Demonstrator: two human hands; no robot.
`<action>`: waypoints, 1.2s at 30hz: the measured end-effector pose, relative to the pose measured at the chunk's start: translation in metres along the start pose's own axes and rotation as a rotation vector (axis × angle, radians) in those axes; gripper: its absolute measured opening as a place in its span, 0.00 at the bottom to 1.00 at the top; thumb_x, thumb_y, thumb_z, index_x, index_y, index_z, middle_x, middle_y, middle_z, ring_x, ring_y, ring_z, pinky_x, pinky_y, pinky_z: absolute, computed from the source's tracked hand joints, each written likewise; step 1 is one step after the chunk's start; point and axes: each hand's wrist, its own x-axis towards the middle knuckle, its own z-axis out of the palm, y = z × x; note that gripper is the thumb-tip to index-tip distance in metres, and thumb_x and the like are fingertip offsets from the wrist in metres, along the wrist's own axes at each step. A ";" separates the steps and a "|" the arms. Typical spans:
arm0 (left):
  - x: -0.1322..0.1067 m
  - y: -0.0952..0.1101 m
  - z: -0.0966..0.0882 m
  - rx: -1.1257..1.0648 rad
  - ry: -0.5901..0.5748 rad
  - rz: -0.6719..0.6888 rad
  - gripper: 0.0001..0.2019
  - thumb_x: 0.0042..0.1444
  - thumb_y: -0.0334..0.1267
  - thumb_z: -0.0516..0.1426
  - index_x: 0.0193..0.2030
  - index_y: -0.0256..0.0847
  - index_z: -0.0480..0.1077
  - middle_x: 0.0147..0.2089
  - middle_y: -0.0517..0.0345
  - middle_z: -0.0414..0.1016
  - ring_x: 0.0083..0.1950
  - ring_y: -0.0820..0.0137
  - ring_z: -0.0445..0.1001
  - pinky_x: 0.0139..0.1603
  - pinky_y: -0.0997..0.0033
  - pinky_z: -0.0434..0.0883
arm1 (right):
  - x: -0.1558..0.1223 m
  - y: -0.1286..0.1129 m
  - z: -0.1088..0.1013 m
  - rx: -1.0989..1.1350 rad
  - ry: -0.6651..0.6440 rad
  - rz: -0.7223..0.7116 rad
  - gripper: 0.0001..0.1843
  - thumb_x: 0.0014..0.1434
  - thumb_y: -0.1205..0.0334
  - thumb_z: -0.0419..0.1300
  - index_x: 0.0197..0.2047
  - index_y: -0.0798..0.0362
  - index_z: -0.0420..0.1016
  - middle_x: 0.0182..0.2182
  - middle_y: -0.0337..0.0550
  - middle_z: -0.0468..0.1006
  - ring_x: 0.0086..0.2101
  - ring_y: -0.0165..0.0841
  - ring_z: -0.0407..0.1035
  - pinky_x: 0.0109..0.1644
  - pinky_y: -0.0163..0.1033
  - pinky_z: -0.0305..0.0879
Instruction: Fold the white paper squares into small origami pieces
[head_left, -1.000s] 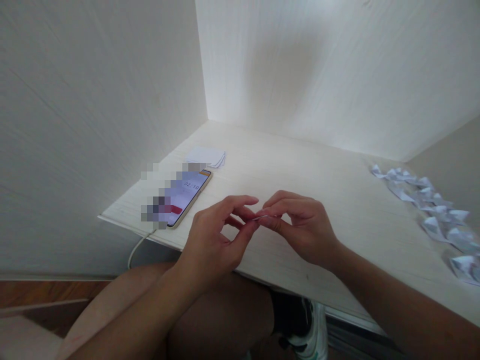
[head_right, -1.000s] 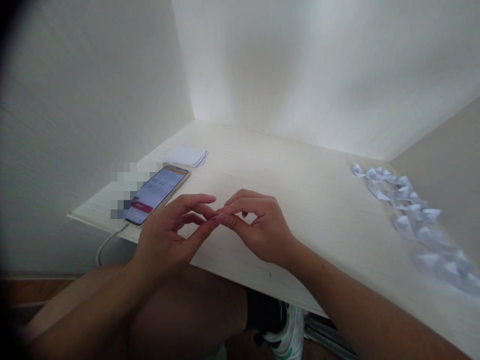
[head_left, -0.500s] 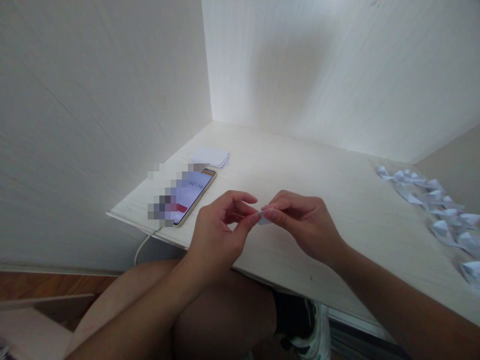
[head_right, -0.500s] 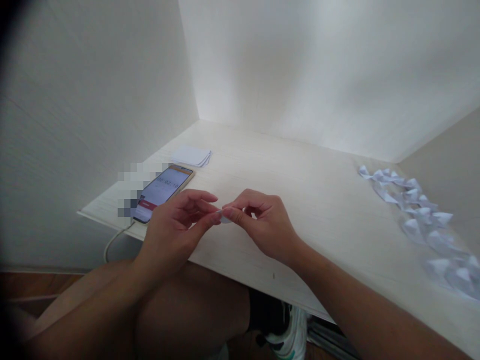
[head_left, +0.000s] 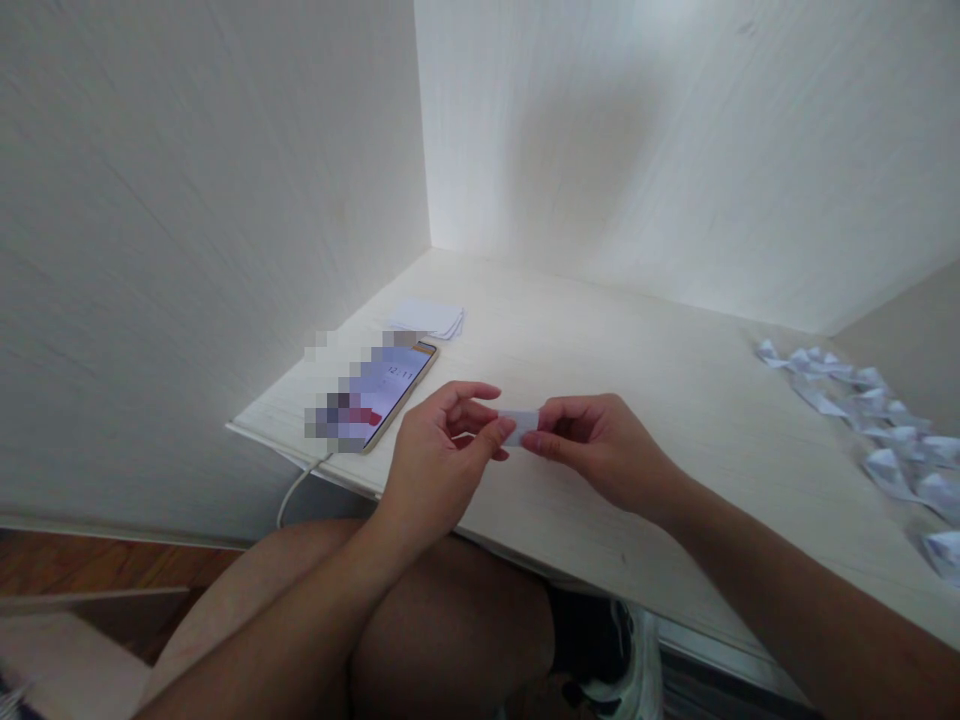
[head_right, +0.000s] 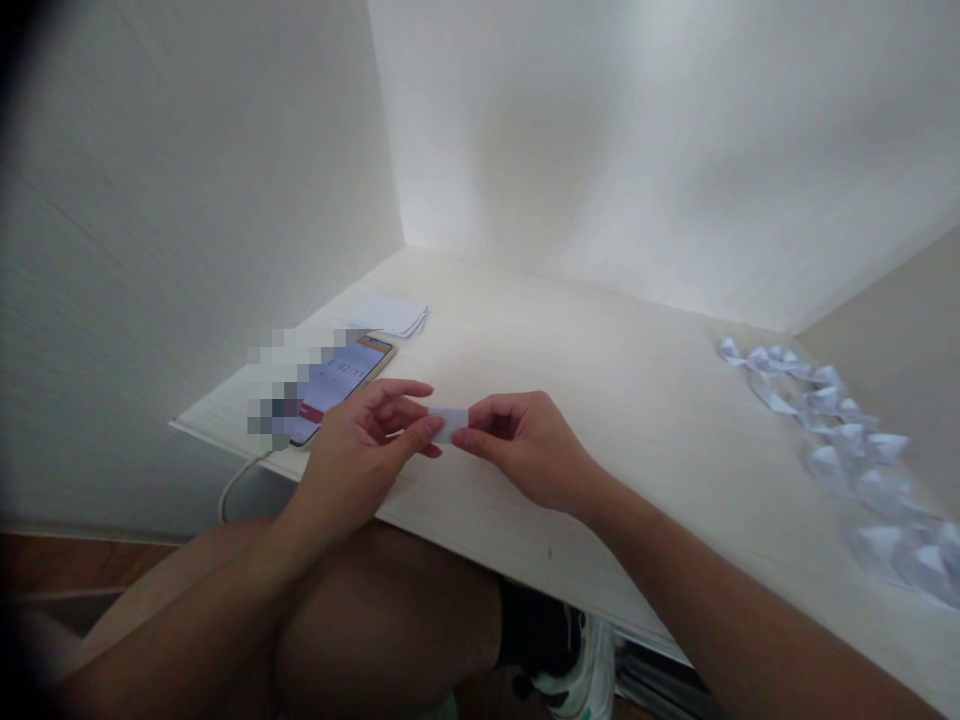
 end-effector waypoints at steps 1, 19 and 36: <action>0.000 0.001 -0.001 0.009 -0.008 -0.003 0.17 0.50 0.37 0.70 0.45 0.37 0.75 0.29 0.62 0.79 0.29 0.71 0.80 0.31 0.74 0.80 | -0.001 -0.001 0.000 0.005 -0.012 -0.011 0.15 0.54 0.51 0.72 0.28 0.53 0.77 0.25 0.38 0.74 0.28 0.30 0.65 0.33 0.38 0.62; -0.003 -0.005 -0.002 0.168 -0.127 0.018 0.10 0.55 0.30 0.65 0.45 0.39 0.80 0.39 0.57 0.82 0.31 0.74 0.80 0.29 0.78 0.79 | 0.000 0.001 0.001 0.099 -0.057 -0.021 0.22 0.53 0.54 0.76 0.50 0.48 0.82 0.34 0.41 0.82 0.35 0.35 0.76 0.39 0.42 0.72; -0.009 -0.003 0.002 0.158 -0.127 -0.002 0.09 0.53 0.32 0.64 0.43 0.39 0.80 0.42 0.54 0.81 0.34 0.70 0.80 0.28 0.75 0.80 | 0.004 -0.009 -0.009 0.783 0.028 0.135 0.15 0.67 0.57 0.58 0.42 0.50 0.87 0.53 0.44 0.85 0.53 0.37 0.77 0.64 0.46 0.68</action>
